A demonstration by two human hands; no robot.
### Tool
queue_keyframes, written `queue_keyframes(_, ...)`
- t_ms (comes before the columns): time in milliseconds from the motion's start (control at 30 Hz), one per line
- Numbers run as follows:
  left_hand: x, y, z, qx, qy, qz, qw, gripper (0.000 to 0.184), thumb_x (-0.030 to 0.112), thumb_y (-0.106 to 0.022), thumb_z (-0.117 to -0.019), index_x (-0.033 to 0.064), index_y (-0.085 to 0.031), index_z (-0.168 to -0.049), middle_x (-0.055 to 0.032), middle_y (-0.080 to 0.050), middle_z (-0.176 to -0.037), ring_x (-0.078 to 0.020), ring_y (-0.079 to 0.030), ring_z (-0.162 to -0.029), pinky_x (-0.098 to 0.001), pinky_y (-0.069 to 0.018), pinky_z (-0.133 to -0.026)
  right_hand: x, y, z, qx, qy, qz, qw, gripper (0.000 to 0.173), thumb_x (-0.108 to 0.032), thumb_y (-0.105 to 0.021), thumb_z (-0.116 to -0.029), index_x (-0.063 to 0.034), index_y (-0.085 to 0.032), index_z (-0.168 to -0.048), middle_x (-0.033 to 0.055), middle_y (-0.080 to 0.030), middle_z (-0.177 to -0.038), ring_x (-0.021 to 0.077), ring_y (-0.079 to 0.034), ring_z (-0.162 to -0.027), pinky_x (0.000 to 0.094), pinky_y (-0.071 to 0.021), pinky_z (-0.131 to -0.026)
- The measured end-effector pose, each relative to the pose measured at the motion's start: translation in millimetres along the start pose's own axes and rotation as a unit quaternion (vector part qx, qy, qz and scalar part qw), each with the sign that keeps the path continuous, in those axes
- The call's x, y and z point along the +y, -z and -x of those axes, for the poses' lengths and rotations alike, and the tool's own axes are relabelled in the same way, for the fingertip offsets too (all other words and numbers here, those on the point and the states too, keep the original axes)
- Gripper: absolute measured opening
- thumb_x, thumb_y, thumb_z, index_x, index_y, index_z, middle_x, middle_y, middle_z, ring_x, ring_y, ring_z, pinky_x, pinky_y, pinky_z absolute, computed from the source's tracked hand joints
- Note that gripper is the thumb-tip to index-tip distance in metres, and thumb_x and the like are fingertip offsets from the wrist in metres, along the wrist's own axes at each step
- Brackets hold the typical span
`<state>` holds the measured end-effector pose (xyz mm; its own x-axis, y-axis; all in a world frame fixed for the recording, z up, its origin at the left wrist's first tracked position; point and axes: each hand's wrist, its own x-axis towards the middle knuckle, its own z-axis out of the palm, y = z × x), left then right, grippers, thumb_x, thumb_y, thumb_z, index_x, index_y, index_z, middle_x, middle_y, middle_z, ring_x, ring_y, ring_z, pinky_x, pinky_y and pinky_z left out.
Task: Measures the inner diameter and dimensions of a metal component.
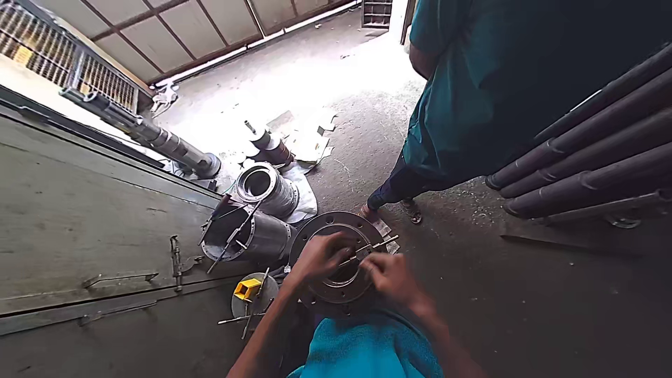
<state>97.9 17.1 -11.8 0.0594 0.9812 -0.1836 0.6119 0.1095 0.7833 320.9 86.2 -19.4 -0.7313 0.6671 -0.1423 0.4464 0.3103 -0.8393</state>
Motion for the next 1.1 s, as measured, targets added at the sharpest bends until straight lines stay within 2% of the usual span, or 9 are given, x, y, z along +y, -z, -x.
queue_keyframes(67, -15, -10, 44, 0.029, 0.044, -0.001, 0.999, 0.033, 0.028, -0.061, -0.1, 0.0136, -0.069, -0.128, 0.0002, -0.077, -0.107, -0.0123, -0.073, -0.092, -0.0435, -0.0604, -0.087, 22, 28, -17, 0.125, 0.062, 0.084, 0.987, 0.027, -0.03, -0.057, -0.1004, -0.015, -0.08, -0.104, 0.004, -0.077, -0.094, 0.0202, -0.073, -0.079, 0.0469, -0.0602, -0.072)
queue_keyframes(167, -17, -42, 76, 0.131, 0.053, -0.062, 0.988, 0.03, 0.02, -0.062, -0.0966, 0.0167, -0.074, -0.124, -0.0008, -0.078, -0.094, -0.0151, -0.072, -0.073, -0.0436, -0.0609, -0.071, 48, 58, -42, 0.046, 0.028, 0.154, 0.987, 0.03, -0.035, -0.056, -0.1031, -0.017, -0.078, -0.113, 0.0078, -0.073, -0.116, 0.0301, -0.068, -0.103, 0.0531, -0.0543, -0.089)
queue_keyframes(233, -19, -50, 73, 0.206, 0.047, -0.127, 0.969, 0.027, 0.016, -0.061, -0.0962, 0.0191, -0.078, -0.116, 0.0005, -0.078, -0.095, -0.017, -0.075, -0.079, -0.0462, -0.0619, -0.073, 54, 59, -37, -0.046, -0.027, 0.162, 0.985, 0.038, -0.035, -0.047, -0.1071, -0.0085, -0.074, -0.108, 0.0134, -0.073, -0.106, 0.0338, -0.069, -0.103, 0.0572, -0.0529, -0.091)
queue_keyframes(433, -25, -21, -20, 0.203, 0.014, -0.2, 0.958, 0.031, 0.013, -0.054, -0.1005, 0.0257, -0.078, -0.115, -0.0019, -0.077, -0.106, -0.026, -0.075, -0.088, -0.0537, -0.0591, -0.072, 21, -14, 56, -0.032, -0.072, 0.178, 0.981, 0.044, -0.034, -0.044, -0.1064, -0.0029, -0.071, -0.091, 0.0148, -0.07, -0.076, 0.0348, -0.073, -0.077, 0.056, -0.0577, -0.068)
queue_keyframes(600, -30, -19, 3, 0.192, 0.014, -0.181, 0.965, 0.028, 0.016, -0.053, -0.1022, 0.0205, -0.078, -0.115, -0.0043, -0.078, -0.107, -0.0271, -0.075, -0.093, -0.0547, -0.0592, -0.077, 27, 28, 35, -0.125, -0.124, 0.187, 0.966, 0.04, -0.041, -0.048, -0.1065, -0.0098, -0.073, -0.109, 0.0168, -0.074, -0.094, 0.0406, -0.071, -0.094, 0.0666, -0.0526, -0.078)
queue_keyframes(733, -20, -65, 70, 0.257, 0.024, -0.083, 0.962, 0.024, 0.019, -0.059, -0.0982, 0.0115, -0.078, -0.111, -0.0001, -0.078, -0.094, -0.0124, -0.073, -0.076, -0.0383, -0.0622, -0.07, 57, 61, -27, -0.033, -0.073, 0.171, 0.982, 0.037, -0.04, -0.053, -0.1057, -0.0101, -0.072, -0.116, 0.0154, -0.074, -0.098, 0.0364, -0.071, -0.092, 0.063, -0.0537, -0.082)
queue_keyframes(833, -9, -83, 82, 0.265, 0.068, 0.046, 0.961, 0.021, 0.016, -0.063, -0.0955, 0.0111, -0.077, -0.111, 0.0049, -0.079, -0.096, -0.0014, -0.072, -0.075, -0.0224, -0.061, -0.069, 52, 75, -61, -0.112, -0.055, 0.176, 0.977, 0.033, -0.037, -0.054, -0.1067, -0.0092, -0.071, -0.112, 0.0144, -0.073, -0.093, 0.0335, -0.071, -0.091, 0.0595, -0.0535, -0.085)
queue_keyframes(967, -13, -49, 34, 0.273, 0.153, 0.231, 0.921, 0.021, 0.01, -0.062, -0.0997, 0.0037, -0.074, -0.116, -0.0049, -0.077, -0.101, -0.0105, -0.067, -0.06, -0.0297, -0.058, -0.052, 43, 84, -29, -0.26, -0.095, 0.182, 0.943, 0.04, -0.037, -0.054, -0.1046, -0.0019, -0.074, -0.1, 0.0193, -0.073, -0.09, 0.0385, -0.071, -0.088, 0.0645, -0.0519, -0.084)
queue_keyframes(1100, 16, -23, -66, 0.095, 0.114, 0.073, 0.986, 0.021, 0.011, -0.06, -0.0992, 0.0108, -0.077, -0.112, -0.0044, -0.077, -0.105, -0.0166, -0.072, -0.091, -0.0442, -0.0585, -0.085, 6, -3, 14, -0.318, -0.136, -0.031, 0.938, 0.039, -0.03, -0.048, -0.1087, 0.0015, -0.071, -0.103, 0.0127, -0.074, -0.084, 0.0246, -0.072, -0.075, 0.0495, -0.0593, -0.079)
